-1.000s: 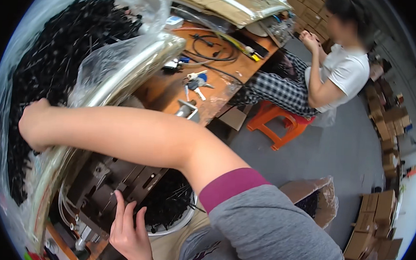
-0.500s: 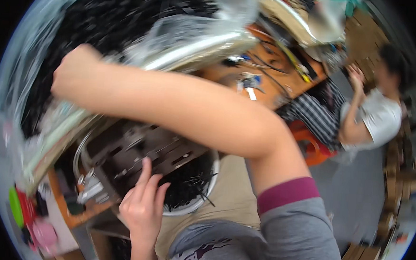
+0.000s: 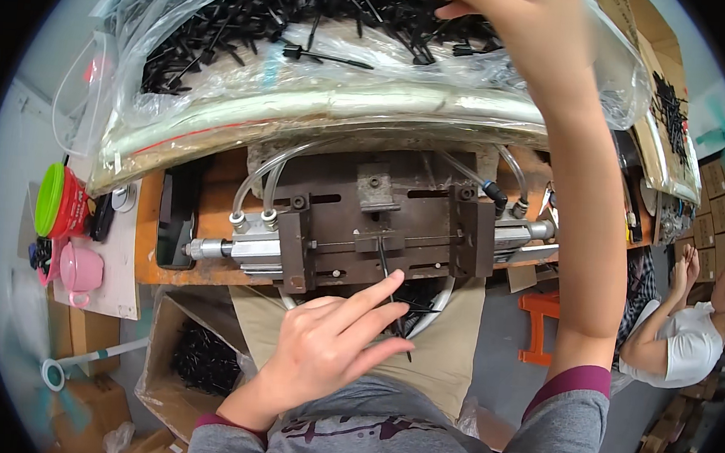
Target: The recorder is assembling small black electronic components using a specialized fixture on a workbench.
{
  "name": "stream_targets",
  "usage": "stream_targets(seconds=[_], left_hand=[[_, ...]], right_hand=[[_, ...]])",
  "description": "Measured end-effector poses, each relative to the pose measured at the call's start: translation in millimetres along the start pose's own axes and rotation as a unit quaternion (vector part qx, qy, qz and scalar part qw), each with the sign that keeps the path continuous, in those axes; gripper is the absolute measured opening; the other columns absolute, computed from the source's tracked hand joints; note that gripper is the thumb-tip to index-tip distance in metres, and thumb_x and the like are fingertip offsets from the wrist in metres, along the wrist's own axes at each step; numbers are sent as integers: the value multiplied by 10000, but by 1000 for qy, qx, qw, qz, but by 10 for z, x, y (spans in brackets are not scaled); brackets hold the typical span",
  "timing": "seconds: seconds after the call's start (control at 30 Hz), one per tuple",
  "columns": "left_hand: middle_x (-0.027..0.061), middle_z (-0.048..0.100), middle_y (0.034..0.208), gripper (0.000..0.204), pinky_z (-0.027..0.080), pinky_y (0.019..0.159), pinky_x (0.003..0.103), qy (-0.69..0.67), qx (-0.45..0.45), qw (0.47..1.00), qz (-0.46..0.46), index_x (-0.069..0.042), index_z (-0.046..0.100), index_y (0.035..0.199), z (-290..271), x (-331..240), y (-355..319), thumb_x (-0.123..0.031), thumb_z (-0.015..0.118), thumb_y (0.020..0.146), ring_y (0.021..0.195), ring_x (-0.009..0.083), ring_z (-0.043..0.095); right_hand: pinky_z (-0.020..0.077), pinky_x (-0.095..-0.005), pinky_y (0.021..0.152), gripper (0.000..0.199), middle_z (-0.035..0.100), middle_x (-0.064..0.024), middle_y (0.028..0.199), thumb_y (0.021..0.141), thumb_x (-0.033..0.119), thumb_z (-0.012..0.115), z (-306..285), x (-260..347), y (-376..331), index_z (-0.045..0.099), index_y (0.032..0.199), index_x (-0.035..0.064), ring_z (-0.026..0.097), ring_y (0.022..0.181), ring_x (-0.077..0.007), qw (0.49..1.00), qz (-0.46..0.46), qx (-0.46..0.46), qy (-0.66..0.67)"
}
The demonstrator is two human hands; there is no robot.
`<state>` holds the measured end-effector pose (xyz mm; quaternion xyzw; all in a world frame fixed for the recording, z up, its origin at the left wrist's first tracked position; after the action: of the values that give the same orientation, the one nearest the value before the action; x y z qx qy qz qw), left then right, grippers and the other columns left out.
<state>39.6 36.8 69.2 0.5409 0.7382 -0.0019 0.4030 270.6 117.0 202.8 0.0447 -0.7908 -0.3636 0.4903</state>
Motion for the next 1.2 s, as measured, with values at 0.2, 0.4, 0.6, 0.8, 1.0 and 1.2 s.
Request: stream_targets(seconds=[0.2, 0.4, 0.6, 0.8, 1.0, 1.2], left_hand=[[207, 673, 1128, 506, 577, 681, 262, -150, -167, 973, -49, 36, 647, 1162, -380, 116, -3, -18, 841, 698, 796, 186, 710], [144, 709, 979, 504, 555, 751, 272, -232, -213, 945, -83, 35, 645, 1165, -346, 142, 60, 0, 834, 699, 843, 181, 701], [136, 695, 943, 483, 543, 792, 296, -237, -156, 951, -127, 75, 640, 1124, -243, 193, 25, 39, 824, 680, 887, 197, 680], [102, 673, 921, 426, 522, 658, 282, -80, -134, 985, -73, 0, 714, 1047, -275, 73, -52, 25, 827, 637, 751, 187, 650], [116, 668, 1032, 360, 545, 694, 326, 36, -58, 997, -45, 5, 700, 1018, 43, 119, -130, 5, 793, 670, 852, 251, 663], [186, 620, 1271, 313, 558, 735, 312, 136, -34, 990, 4, 25, 688, 986, 249, 181, -151, -52, 760, 692, 803, 228, 692]], right_hand=[[545, -311, 753, 253, 714, -136, 976, 808, 30, 710, 86, 333, -700, 688, 1059, 13, 688, 844, -257, 988, -134, -28, -74], [585, -316, 746, 440, 666, -188, 1120, 664, 8, 727, 450, 500, -1774, 674, 1097, -57, 679, 927, -283, 951, -242, 123, -147], [602, -350, 757, 419, 639, -205, 1180, 680, 14, 728, 461, 369, -2068, 675, 1088, -62, 676, 961, -310, 963, -202, 103, -143], [605, -354, 757, 351, 652, -224, 1140, 700, -30, 741, 315, 326, -2102, 674, 1043, -66, 690, 943, -310, 978, -149, 75, -128], [632, -360, 747, 274, 661, -243, 1037, 724, -127, 763, 100, 82, -2140, 626, 956, -77, 704, 882, -275, 998, -12, -56, -18], [622, -380, 784, 247, 643, -250, 1066, 749, -156, 710, 44, -58, -2160, 625, 970, -89, 700, 882, -295, 974, 127, -89, 164]])
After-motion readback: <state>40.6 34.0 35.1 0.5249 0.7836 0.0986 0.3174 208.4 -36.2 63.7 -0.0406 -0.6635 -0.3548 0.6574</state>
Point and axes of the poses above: each hand's wrist, its own y-axis towards the middle knuckle, its own z-axis out of the palm, x = y × z, the point moved 6 cm from there along y, towards the middle knuckle
